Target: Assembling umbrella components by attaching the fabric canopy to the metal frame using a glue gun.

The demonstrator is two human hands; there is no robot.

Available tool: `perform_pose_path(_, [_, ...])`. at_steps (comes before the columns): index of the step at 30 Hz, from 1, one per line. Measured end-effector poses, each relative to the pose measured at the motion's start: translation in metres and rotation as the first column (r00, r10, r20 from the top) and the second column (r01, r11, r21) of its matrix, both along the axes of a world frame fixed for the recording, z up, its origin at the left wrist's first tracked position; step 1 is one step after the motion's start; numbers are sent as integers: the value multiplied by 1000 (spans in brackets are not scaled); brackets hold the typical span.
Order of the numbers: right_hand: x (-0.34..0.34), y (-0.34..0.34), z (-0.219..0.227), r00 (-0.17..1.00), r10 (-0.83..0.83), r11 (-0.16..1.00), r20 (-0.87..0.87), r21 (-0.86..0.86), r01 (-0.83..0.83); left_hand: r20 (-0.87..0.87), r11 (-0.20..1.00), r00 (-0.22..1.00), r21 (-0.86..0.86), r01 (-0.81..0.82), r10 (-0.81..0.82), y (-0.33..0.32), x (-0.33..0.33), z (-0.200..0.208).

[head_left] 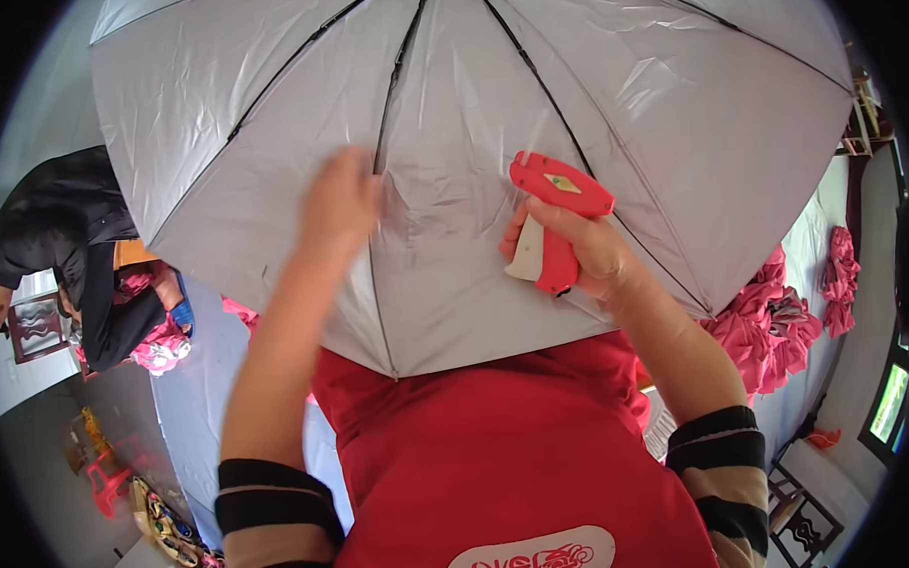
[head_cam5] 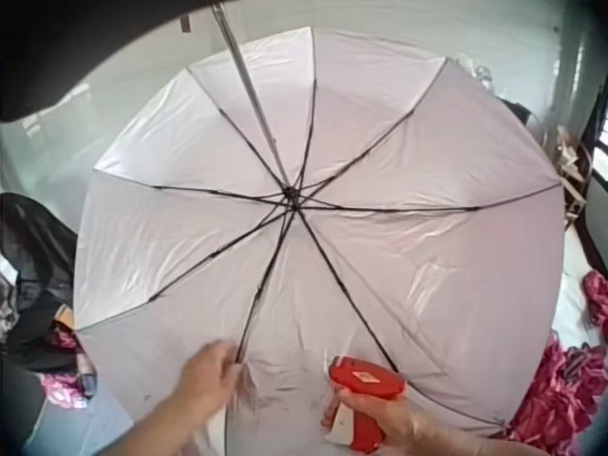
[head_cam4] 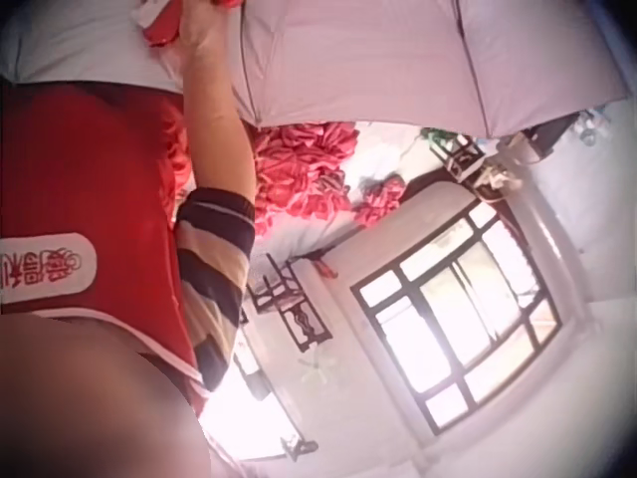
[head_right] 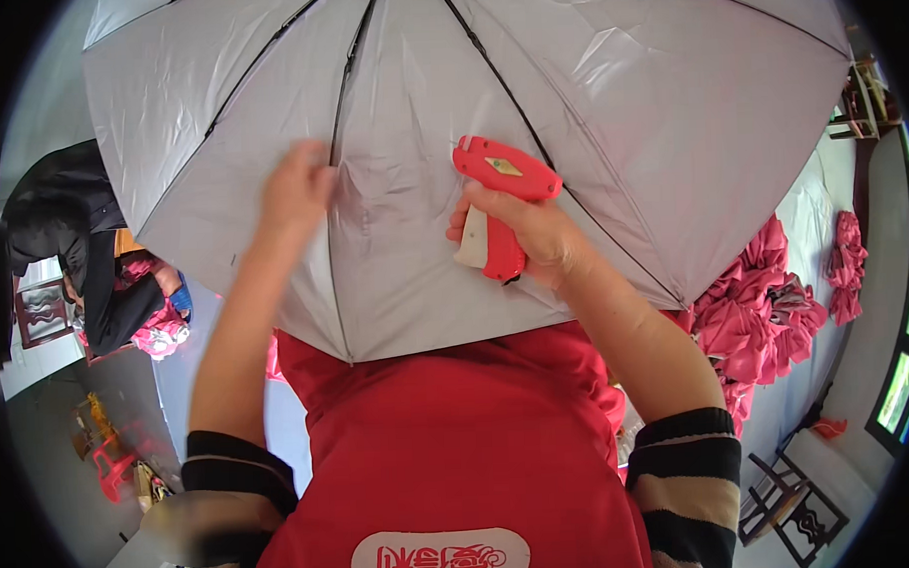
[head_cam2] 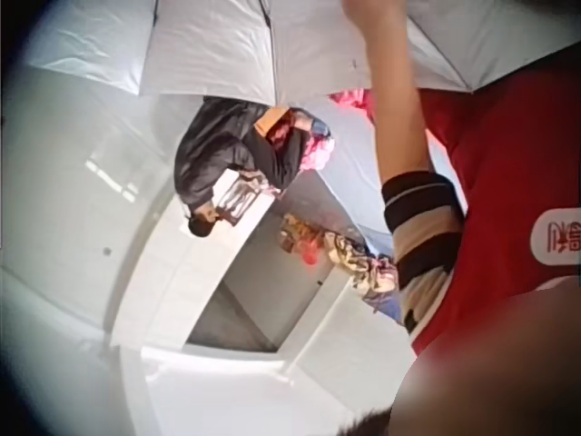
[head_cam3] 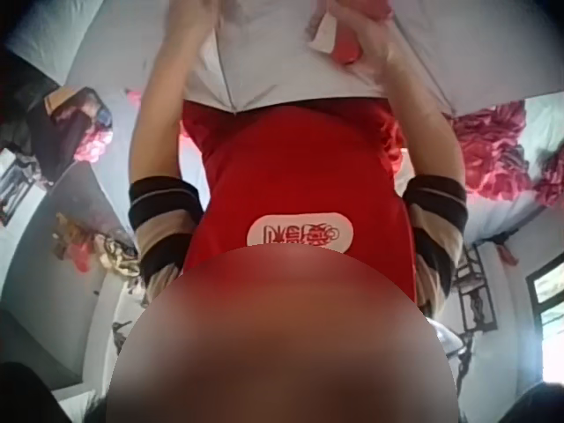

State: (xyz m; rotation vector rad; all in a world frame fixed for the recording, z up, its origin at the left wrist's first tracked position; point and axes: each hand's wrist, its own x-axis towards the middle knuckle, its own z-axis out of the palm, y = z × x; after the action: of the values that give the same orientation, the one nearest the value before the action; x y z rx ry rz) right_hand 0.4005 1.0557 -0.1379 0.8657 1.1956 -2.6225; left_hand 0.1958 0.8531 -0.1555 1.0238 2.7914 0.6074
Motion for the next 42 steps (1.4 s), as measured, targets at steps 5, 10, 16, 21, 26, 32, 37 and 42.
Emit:
perform_pose_path(5, [-16, -5, -17, 1000, -10, 993, 0, -114, 9, 298, 999, 954, 39, -29, 16, 32, 34, -11])
perform_pose_path(10, [-44, -2, -25, 996, 75, 987, 47, -143, -68, 292, 965, 954, 223, -136, 67, 67, 8, -8])
perform_pose_path(16, [-104, 8, -21, 994, -103, 994, 39, -42, 105, 261, 917, 963, 367, -159, 63, 82, 3, -14])
perform_pose_path(21, [-134, 22, -19, 995, -91, 995, -28, -50, 90, 459, 881, 887, 402, -251, 43, 77, -2, -22])
perform_pose_path(26, [-132, 17, -21, 996, -94, 995, -4, -33, 94, 451, 883, 892, 410, -230, 23, 74, -4, -26])
perform_pose_path(32, [-129, 16, -18, 998, -51, 998, 22, -24, 52, 434, 892, 901, 400, -208, 16, 74, -4, -24])
perform_pose_path(37, [-127, 24, -15, 999, 26, 999, -21, -31, -27, 490, 869, 871, 420, -261, 25, 75, -3, -23])
perform_pose_path(42, [-131, 41, -22, 987, 143, 986, -78, -77, -149, 525, 878, 850, 391, -278, 35, 76, -2, -19])
